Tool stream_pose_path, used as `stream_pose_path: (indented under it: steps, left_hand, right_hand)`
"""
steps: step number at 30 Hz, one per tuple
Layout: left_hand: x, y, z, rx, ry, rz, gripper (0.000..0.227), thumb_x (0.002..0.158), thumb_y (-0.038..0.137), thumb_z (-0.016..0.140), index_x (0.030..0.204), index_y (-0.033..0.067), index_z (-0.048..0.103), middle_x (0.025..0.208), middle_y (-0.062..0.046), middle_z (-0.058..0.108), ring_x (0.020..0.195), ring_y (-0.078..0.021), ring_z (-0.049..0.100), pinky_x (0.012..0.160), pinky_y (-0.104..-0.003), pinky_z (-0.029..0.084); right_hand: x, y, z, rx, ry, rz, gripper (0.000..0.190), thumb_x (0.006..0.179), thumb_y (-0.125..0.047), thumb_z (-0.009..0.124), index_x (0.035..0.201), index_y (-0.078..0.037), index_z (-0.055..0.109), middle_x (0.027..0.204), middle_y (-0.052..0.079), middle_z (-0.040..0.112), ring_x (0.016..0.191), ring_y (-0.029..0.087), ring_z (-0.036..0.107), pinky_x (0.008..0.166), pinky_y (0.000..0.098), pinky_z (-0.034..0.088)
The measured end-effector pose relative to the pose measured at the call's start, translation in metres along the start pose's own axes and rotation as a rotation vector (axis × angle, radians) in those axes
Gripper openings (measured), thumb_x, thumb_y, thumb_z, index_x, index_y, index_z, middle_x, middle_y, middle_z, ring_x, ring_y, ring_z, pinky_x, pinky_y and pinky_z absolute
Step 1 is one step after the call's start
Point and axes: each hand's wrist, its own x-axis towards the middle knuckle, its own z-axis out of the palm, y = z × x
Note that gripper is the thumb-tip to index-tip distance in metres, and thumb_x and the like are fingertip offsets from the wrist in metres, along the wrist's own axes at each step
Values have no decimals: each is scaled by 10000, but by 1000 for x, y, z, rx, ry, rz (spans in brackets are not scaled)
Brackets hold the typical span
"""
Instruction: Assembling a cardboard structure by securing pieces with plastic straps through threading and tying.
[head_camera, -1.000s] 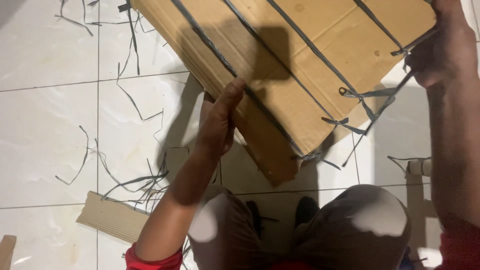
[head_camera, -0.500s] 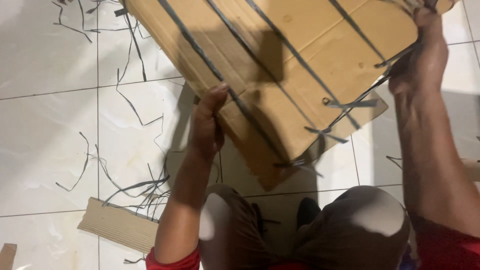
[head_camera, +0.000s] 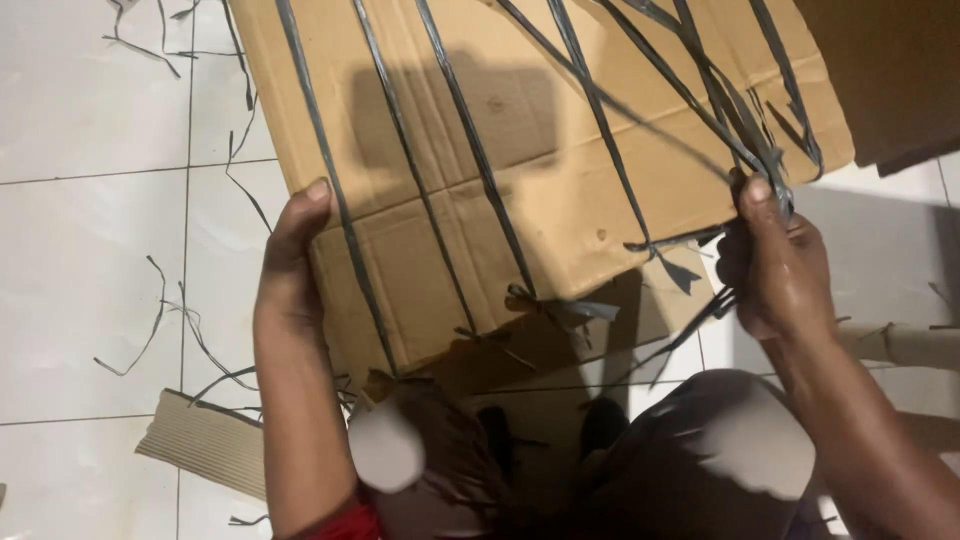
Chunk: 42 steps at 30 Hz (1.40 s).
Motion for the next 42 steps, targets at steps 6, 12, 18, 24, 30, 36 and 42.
stream_pose_path:
  steps: [6,12,18,24,30,36,42]
  left_hand:
    - [-8,19,-21,464,-84,318,1022,789,563,614,1555,62,159,1535,-336,303,1387,-569,350,1056,-723,325]
    - [-50,50,1,1048,77,856,851,976,556,504,1593,34,238,1642,-290,206,1529,-485,253,1170,-698,179]
    - [-17,38,75,1203,42,1599,467,1033,351,781,1349,28,665,1386,-232,619,1293,-434,547,1091,-687,319]
    - [23,33,134,1456,-183,1747,761,1053,567,800,1552,138,418,1577,-117,369,1452,-342,378,1173,-584,347]
    - [47,42,159,1520,-493,1488,880,1085,618,728,1654,232,180,1705,-53,144,1550,-335,158,1227,-676,154]
    - [60,34,151,1382,-608,1421,719,1078,602,456,1618,184,232,1692,-23,232,1547,-353,108,1237,-659,28]
    - [52,41,158,1380,-577,1339,760,971,584,500,1587,176,324,1652,-44,259,1533,-332,148,1233,-650,71]
  right_hand:
    - [-53,-45,6,-316,91,179,332,1017,-422,577,1179,-144,494,732,-28,379,559,115,323,457,318,256]
    - [-54,-8,-29,-520,22,-466,367,1147,-213,447,1383,69,454,886,131,468,660,205,425,540,327,336]
    - [-22,-59,-6,-673,-10,-727,477,1299,-327,336,1236,83,571,837,130,513,657,199,449,547,333,327]
    - [20,-71,26,-897,-30,-902,210,1261,12,608,1285,172,741,826,258,694,537,225,571,402,324,408]
    - [36,-68,21,-787,-96,-969,160,1168,169,634,1291,200,732,1121,320,734,771,302,682,656,350,565]
    - [52,-70,10,-547,-117,-706,180,1287,29,548,1365,135,670,1067,210,659,813,229,592,706,303,468]
    - [58,-79,31,-460,-140,-642,235,1191,93,586,1414,166,589,1070,213,648,856,244,651,764,315,563]
